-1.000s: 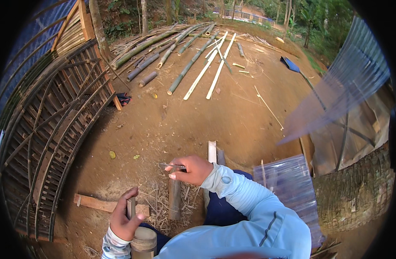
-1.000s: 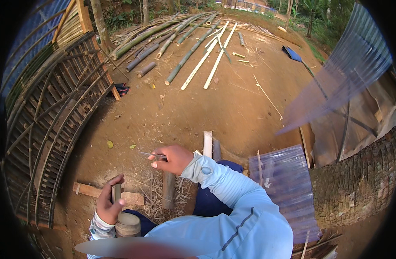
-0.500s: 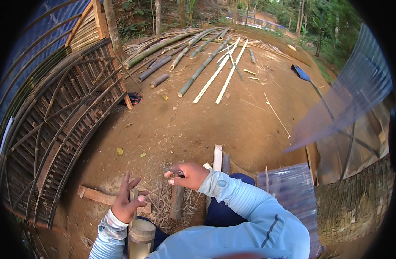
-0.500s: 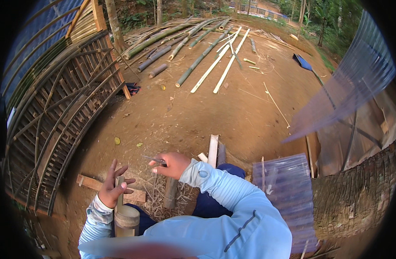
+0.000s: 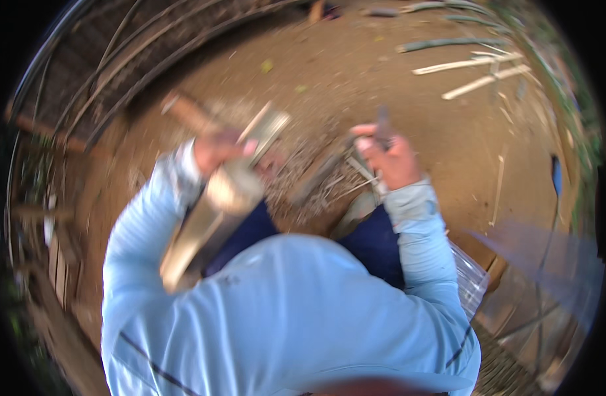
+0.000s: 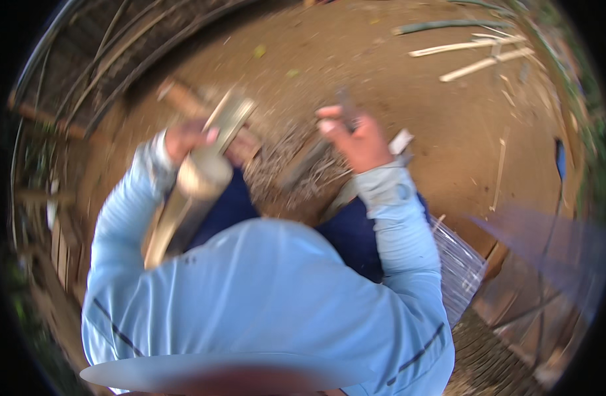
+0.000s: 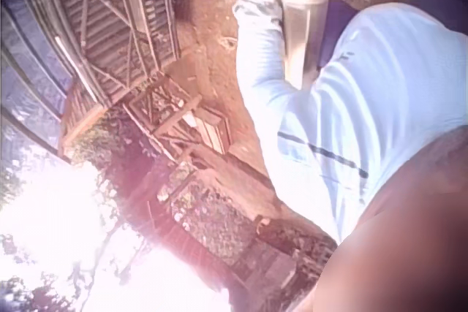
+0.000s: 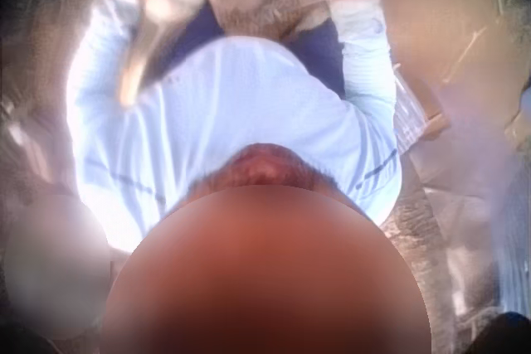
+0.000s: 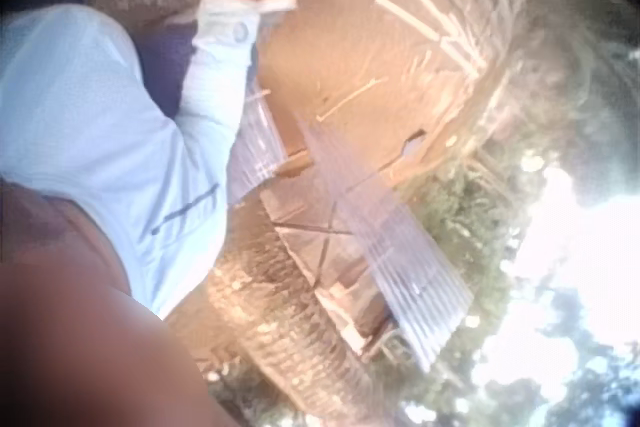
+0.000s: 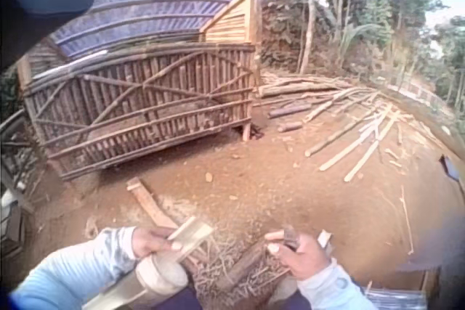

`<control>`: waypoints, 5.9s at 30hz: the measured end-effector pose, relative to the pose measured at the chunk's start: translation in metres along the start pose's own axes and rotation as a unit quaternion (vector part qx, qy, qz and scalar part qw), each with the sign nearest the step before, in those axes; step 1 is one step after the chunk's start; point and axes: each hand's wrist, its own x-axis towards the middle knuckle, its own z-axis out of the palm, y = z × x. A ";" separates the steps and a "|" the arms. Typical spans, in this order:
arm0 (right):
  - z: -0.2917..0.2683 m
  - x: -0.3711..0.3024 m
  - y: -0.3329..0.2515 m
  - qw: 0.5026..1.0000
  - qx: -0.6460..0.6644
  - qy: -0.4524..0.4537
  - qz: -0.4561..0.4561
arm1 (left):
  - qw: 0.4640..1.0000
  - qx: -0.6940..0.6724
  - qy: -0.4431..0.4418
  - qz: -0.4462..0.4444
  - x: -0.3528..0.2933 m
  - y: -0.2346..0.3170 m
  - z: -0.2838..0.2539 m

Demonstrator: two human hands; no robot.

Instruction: The person carves a section of bamboo using a knife, then uses a chisel to hollow out the interior. The person holds the bamboo in one hand and the tool in the other, rotating the piece as needed.

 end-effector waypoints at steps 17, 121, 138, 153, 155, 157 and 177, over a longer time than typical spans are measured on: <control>0.071 0.030 -0.015 0.999 0.003 -0.044 -0.014 | 0.998 0.030 -0.023 -0.044 -0.003 -0.014 -0.038; -0.014 0.189 0.091 0.941 -0.302 0.136 -0.076 | 0.546 0.001 0.593 0.592 -0.126 0.050 -0.024; 0.055 0.126 0.019 0.894 -0.276 0.101 -0.338 | 0.564 -0.084 0.647 0.506 0.124 -0.011 0.019; -0.082 0.154 0.025 0.816 -0.354 0.202 -0.409 | 0.623 -0.224 0.434 0.611 -0.066 0.059 -0.036; -0.101 0.135 0.046 0.834 -0.375 0.169 -0.368 | 0.575 -0.224 0.413 0.670 -0.133 0.054 -0.049; -0.104 0.129 0.072 0.838 -0.418 0.146 -0.319 | 0.571 -0.161 0.448 0.669 -0.138 0.033 -0.048; -0.105 0.134 0.044 0.921 0.002 0.388 -0.035 | 0.480 0.142 0.078 0.862 -0.200 0.142 0.071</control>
